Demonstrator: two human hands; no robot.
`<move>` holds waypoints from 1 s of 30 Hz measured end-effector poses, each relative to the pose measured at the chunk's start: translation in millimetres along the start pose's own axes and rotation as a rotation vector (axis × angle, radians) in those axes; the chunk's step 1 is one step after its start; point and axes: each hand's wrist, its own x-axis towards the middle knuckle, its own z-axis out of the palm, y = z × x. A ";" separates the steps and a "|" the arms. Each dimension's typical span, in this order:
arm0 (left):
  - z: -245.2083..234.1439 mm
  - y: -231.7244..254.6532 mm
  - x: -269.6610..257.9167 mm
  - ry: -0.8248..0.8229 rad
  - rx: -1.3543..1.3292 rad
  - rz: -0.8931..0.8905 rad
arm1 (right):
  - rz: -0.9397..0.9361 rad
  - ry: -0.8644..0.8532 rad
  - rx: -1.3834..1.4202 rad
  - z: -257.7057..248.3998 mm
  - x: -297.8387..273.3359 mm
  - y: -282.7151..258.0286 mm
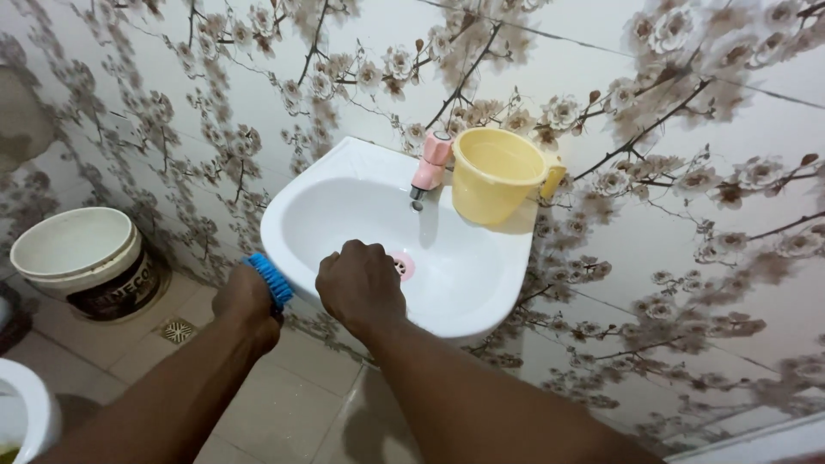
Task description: Cleaning a bathroom sink and faucet using a mug to pour water and a brush to scrub surfaces.
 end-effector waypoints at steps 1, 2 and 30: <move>2.9 -1.1 0.9 -0.006 0.004 -0.003 | 0.006 0.005 -0.002 11.6 3.4 10.2; 6.0 -2.1 1.9 -0.009 0.020 -0.001 | -0.149 0.041 -0.180 22.9 6.9 20.5; 8.2 12.7 23.4 0.142 0.246 0.106 | 0.062 -0.053 -0.033 -2.3 2.2 -6.9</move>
